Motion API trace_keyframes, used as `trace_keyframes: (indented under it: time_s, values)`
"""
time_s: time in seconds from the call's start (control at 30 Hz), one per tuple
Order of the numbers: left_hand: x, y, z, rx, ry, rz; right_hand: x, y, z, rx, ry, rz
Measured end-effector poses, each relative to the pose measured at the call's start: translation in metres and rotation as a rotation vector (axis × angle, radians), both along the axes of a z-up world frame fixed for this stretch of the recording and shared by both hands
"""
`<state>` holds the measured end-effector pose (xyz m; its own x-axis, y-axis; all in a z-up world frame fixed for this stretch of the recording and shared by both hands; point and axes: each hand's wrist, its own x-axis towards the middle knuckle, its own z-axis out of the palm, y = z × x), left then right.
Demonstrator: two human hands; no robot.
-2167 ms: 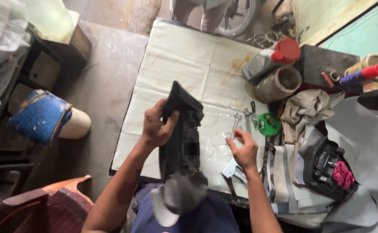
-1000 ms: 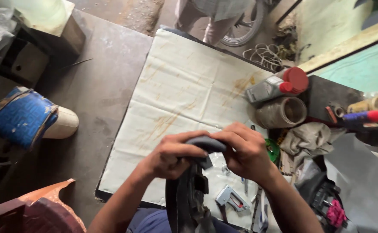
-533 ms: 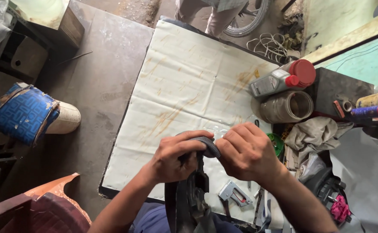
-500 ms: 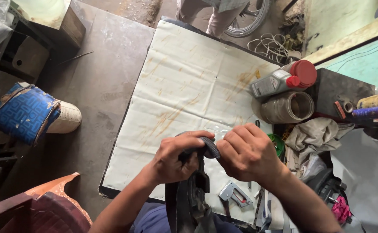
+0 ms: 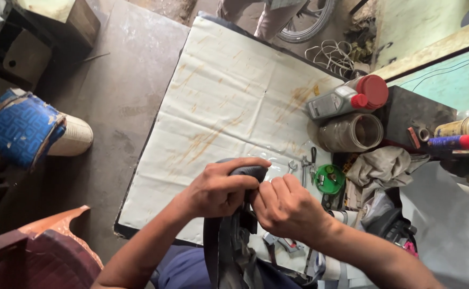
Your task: Replacing or repairing the seat cover on a motorcycle seat frame.
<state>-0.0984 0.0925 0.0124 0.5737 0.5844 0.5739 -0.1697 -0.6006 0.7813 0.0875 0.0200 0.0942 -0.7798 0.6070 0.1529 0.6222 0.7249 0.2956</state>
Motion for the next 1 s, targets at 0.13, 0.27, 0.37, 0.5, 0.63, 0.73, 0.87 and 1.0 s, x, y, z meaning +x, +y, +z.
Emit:
trace_keyframes:
  time_s: [0.13,0.27,0.37,0.5,0.63,0.73,0.87,1.0]
  values:
    - [-0.01,0.008,0.022,-0.084,0.016,-0.181,-0.009,-0.01,-0.007,0.107,-0.024,-0.073]
    - [-0.01,0.012,0.022,-0.12,0.081,-0.267,-0.012,-0.015,-0.012,0.166,-0.084,-0.181]
    - [-0.007,0.008,0.02,-0.069,0.076,-0.2,-0.007,-0.011,-0.016,0.169,-0.049,-0.204]
    - [-0.011,0.01,0.03,-0.234,0.386,-0.178,0.008,-0.007,-0.031,-0.005,0.324,-0.161]
    - [-0.012,0.008,0.029,-0.008,0.139,-0.146,0.012,-0.003,-0.035,0.087,0.602,-0.148]
    - [-0.01,0.008,0.027,-0.069,0.158,-0.166,0.014,-0.008,-0.041,0.153,0.624,-0.282]
    - [-0.007,0.008,0.026,-0.057,0.164,-0.14,0.014,-0.004,-0.037,0.114,0.676,-0.242]
    - [-0.007,0.008,0.021,-0.102,0.202,-0.122,0.015,-0.001,-0.03,-0.045,0.807,-0.247]
